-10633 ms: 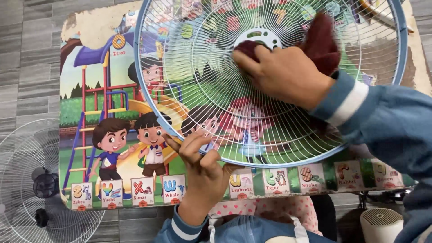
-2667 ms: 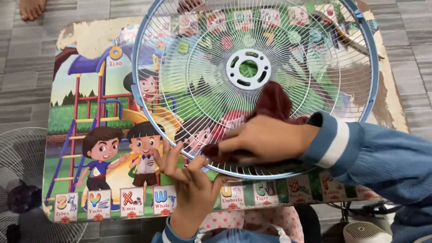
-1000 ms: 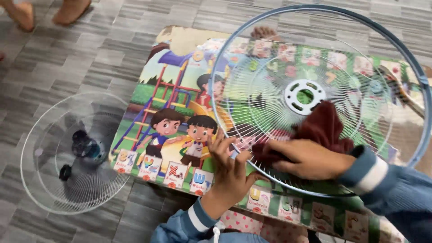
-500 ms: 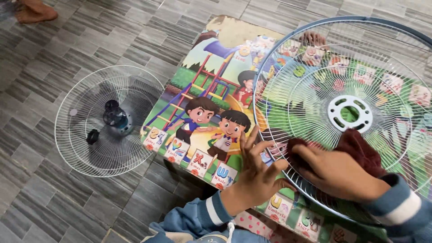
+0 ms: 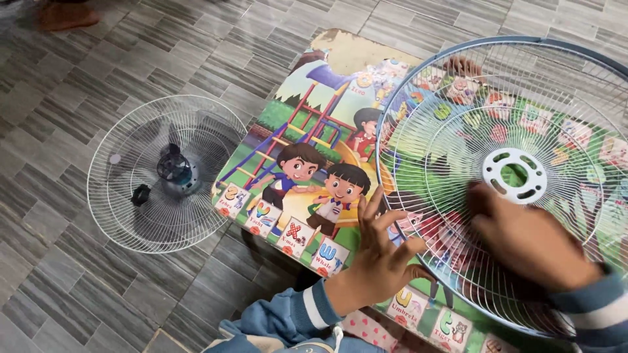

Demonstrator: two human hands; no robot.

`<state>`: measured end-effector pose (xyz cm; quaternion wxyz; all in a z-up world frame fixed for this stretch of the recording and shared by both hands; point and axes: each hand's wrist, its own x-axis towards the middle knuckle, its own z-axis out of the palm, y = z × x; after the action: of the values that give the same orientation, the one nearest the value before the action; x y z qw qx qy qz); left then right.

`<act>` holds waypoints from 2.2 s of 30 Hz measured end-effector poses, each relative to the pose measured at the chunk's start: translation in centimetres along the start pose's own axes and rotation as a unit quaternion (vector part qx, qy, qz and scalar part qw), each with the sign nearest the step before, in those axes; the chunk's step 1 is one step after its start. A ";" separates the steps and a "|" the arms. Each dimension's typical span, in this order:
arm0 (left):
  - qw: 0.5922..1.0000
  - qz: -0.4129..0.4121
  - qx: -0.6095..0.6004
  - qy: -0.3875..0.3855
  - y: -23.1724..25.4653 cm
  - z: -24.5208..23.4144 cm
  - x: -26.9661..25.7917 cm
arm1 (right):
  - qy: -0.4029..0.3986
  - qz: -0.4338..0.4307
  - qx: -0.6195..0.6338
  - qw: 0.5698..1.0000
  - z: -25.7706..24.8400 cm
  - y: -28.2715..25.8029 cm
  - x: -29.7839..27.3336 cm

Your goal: Wiping a metal fan guard with a cloth to clean it

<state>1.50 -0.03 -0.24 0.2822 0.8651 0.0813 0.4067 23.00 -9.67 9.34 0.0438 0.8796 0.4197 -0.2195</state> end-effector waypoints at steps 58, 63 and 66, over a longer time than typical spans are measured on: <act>0.987 0.067 0.085 -0.122 3.0 2.6 -0.8 | 0.131 -0.197 -0.153 0.960 3.5 3.5 1.3; 0.998 0.032 0.003 -0.052 3.5 1.4 1.3 | -0.241 -0.182 0.078 0.950 -0.2 2.1 -0.8; 0.997 0.031 -0.037 -0.059 3.1 -0.4 2.5 | 0.000 -0.057 -0.107 0.993 -0.6 5.1 2.1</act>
<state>2.60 -1.54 3.34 0.3053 0.8788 0.0223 0.3660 28.26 -11.29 8.45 0.1252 0.8443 0.4907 -0.1752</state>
